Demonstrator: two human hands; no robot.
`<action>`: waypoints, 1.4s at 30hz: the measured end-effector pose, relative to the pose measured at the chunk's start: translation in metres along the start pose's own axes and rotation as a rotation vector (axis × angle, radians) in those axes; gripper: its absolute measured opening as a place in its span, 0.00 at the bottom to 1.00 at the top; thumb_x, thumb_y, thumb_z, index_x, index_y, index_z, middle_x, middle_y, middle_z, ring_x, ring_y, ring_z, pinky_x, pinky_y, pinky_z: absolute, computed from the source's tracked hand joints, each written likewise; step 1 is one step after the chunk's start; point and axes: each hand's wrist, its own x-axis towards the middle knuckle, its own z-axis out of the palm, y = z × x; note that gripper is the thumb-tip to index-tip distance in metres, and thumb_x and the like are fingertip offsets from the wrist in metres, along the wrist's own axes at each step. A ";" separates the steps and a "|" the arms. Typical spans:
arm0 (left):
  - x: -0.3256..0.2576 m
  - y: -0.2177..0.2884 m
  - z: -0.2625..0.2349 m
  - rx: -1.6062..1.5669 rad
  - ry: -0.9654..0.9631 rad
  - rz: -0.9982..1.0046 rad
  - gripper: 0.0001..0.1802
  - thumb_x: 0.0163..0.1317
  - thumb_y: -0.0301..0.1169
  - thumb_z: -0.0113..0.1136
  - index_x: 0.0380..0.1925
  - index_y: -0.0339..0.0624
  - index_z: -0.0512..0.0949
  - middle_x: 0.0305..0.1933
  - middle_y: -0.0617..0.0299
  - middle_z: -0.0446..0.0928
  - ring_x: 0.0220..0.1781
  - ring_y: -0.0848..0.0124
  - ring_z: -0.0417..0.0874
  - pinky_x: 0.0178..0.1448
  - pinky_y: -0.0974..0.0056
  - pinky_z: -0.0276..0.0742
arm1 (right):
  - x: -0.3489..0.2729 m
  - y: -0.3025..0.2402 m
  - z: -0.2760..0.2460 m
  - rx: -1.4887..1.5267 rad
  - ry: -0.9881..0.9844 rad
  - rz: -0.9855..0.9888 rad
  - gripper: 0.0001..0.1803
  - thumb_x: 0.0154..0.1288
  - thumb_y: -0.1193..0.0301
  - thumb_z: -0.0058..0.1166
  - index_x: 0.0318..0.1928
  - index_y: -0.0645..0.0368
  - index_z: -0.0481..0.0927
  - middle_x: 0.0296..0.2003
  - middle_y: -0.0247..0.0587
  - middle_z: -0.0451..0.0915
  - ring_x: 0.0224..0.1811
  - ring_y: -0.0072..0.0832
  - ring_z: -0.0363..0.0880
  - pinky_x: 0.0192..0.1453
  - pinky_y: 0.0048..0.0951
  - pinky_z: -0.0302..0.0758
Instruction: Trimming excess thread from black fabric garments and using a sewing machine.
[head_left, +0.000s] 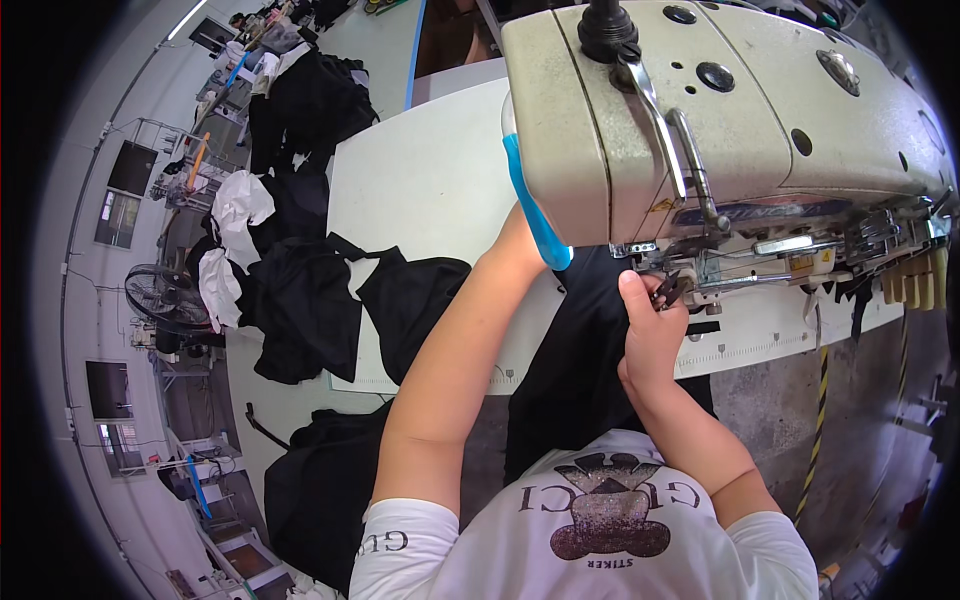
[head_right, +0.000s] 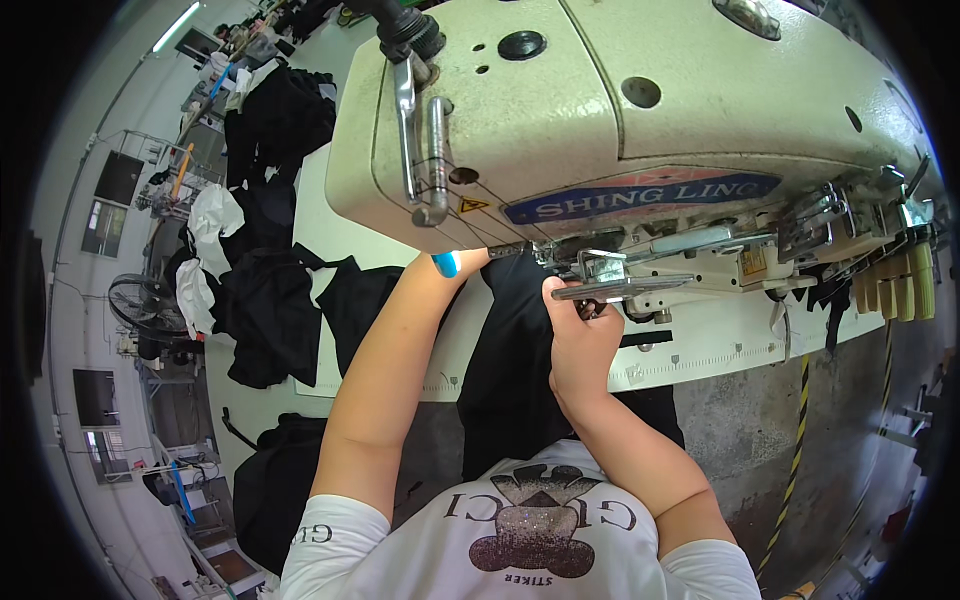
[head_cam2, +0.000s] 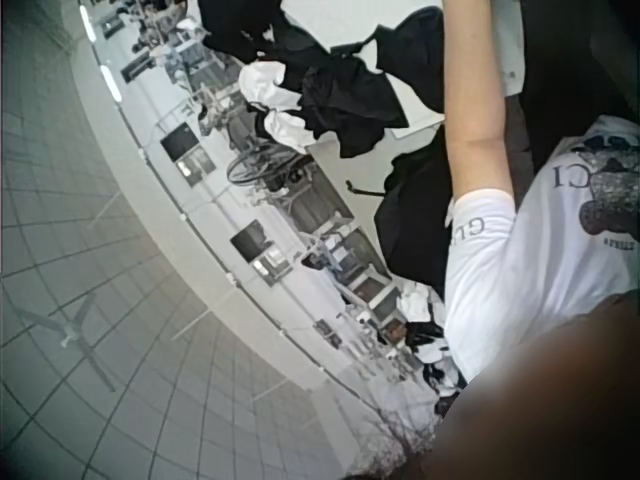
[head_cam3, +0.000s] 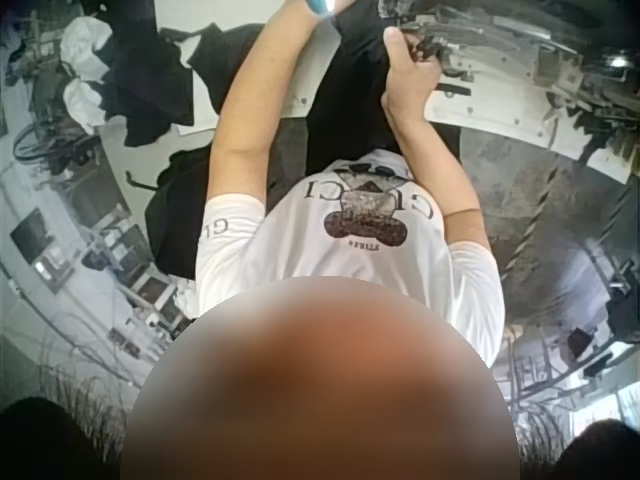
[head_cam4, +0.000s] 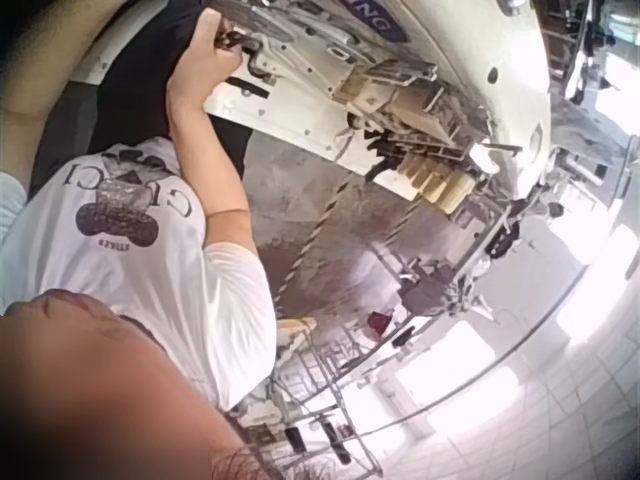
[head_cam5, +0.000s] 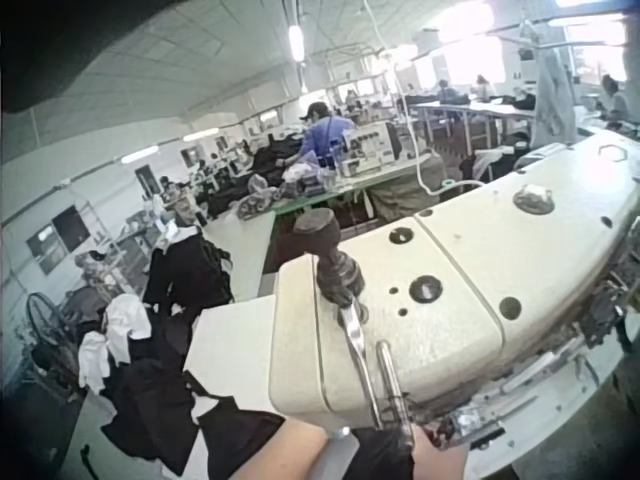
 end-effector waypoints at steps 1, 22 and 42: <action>0.000 -0.006 0.003 0.001 0.000 -0.001 0.13 0.57 0.27 0.57 0.44 0.39 0.78 0.45 0.53 0.80 0.47 0.63 0.79 0.51 0.62 0.74 | -0.001 0.000 -0.001 0.000 -0.001 0.001 0.04 0.60 0.75 0.61 0.30 0.60 0.79 0.25 0.22 0.72 0.26 0.11 0.63 0.33 0.18 0.60; -0.137 0.019 0.016 -0.263 -0.073 -0.341 0.25 0.57 0.31 0.65 0.53 0.35 0.70 0.61 0.49 0.67 0.63 0.59 0.69 0.65 0.61 0.65 | 0.003 -0.004 -0.004 0.043 -0.073 0.087 0.03 0.60 0.74 0.60 0.32 0.58 0.79 0.30 0.26 0.76 0.33 0.15 0.70 0.42 0.20 0.65; -0.105 0.104 -0.019 0.640 0.520 0.321 0.15 0.47 0.23 0.65 0.37 0.50 0.80 0.49 0.60 0.75 0.49 0.59 0.74 0.53 0.55 0.65 | -0.005 -0.008 -0.002 0.188 -0.115 0.221 0.07 0.61 0.72 0.60 0.34 0.60 0.76 0.23 0.27 0.71 0.14 0.13 0.61 0.16 0.17 0.57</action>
